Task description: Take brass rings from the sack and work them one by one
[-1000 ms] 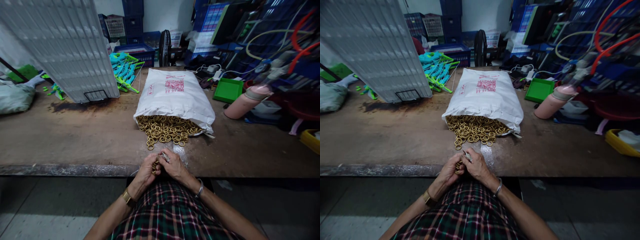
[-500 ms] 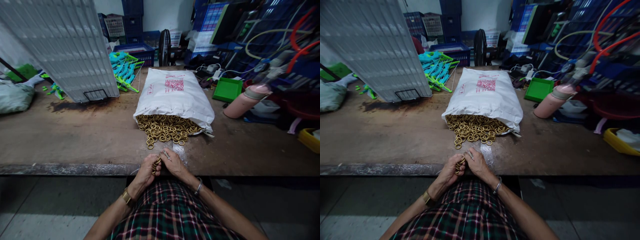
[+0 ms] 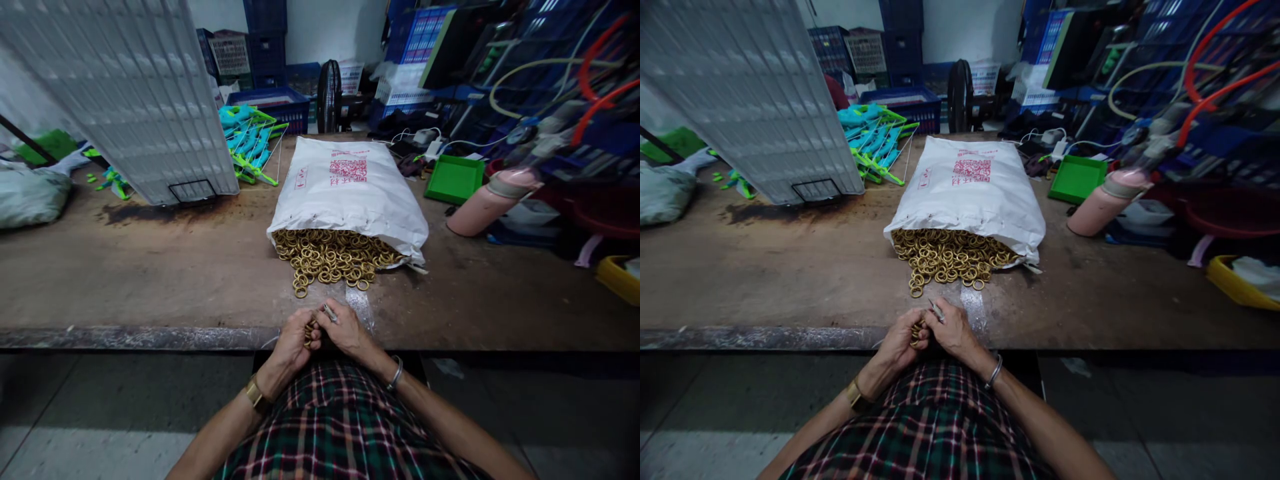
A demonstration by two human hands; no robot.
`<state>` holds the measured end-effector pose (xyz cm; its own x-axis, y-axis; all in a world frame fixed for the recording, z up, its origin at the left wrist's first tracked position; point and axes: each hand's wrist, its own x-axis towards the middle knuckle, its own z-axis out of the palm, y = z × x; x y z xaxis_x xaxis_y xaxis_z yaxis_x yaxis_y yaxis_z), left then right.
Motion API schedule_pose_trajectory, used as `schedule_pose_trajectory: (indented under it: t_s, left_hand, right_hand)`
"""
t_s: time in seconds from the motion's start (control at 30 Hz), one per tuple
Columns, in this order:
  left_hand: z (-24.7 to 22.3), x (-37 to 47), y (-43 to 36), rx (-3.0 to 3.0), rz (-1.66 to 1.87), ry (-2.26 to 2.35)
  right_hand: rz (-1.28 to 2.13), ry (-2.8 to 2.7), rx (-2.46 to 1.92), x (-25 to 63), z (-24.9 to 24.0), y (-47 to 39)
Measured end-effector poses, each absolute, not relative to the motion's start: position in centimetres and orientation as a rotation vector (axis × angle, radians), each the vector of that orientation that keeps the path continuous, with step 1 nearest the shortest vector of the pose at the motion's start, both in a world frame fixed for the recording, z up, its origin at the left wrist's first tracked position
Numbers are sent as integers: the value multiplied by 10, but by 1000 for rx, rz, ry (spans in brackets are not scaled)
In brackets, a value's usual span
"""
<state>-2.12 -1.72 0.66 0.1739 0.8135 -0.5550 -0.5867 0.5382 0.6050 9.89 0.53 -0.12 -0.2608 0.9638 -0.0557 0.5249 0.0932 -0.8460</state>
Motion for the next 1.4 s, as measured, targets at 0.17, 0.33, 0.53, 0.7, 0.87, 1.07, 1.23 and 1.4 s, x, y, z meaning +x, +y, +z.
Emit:
schedule_pose_trajectory:
  t_s: [0.17, 0.33, 0.53, 0.7, 0.87, 1.07, 1.23, 1.4]
  left_hand:
    - [8, -20, -20, 353, 988, 1031]
    - [8, -20, -22, 385, 986, 1049]
    - [6, -20, -21, 378, 975, 1053]
    - [7, -19, -22, 381, 972, 1059]
    - [8, -20, -21, 365, 970, 1036]
    - [16, -28, -29, 313, 829, 947]
    - [15, -52, -51, 305, 683, 881]
    - [2, -76, -79, 356, 726, 945]
  right_hand:
    - [1055, -1876, -1472, 100, -4, 6]
    - [1029, -1902, -1459, 101, -5, 6]
    - [1031, -1903, -1477, 101, -1, 5]
    - [1057, -1903, -1495, 102, 4, 4]
    - [994, -1907, -1479, 102, 1, 4]
    - [740, -1934, -1578, 112, -6, 17]
    - [457, -1973, -1599, 125, -12, 44]
    - [350, -2110, -1480, 122, -17, 60]
